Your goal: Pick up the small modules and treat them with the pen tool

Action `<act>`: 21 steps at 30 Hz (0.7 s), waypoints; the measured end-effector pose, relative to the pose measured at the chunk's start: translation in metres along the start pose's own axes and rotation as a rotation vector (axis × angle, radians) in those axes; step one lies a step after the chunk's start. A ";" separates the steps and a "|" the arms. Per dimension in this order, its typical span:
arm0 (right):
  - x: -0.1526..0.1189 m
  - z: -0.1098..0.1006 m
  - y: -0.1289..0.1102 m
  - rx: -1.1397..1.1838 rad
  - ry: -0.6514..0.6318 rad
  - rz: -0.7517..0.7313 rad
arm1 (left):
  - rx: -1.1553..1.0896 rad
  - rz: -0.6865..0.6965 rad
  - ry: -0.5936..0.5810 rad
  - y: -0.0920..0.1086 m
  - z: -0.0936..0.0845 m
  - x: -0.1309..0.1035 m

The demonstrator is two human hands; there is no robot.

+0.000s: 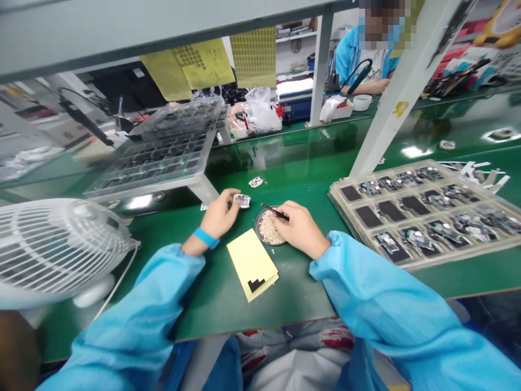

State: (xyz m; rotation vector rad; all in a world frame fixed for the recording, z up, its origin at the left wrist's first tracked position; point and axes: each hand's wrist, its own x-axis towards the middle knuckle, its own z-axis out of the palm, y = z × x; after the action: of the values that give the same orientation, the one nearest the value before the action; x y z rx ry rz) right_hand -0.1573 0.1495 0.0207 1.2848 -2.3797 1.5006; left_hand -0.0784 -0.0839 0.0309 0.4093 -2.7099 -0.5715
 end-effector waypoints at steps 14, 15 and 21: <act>0.002 -0.018 -0.014 0.257 0.039 0.217 | -0.068 -0.141 -0.071 0.007 0.031 0.095; 0.002 -0.017 -0.015 0.375 -0.018 0.306 | -0.121 -0.140 -0.062 0.008 0.029 0.092; -0.008 -0.006 -0.022 0.750 -0.350 0.407 | -0.616 -0.187 -0.191 0.014 0.009 0.025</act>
State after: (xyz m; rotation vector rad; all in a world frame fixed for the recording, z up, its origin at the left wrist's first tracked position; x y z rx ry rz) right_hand -0.1396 0.1545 0.0362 1.2880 -2.4743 2.6749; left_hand -0.1073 -0.0773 0.0353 0.4546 -2.4958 -1.5033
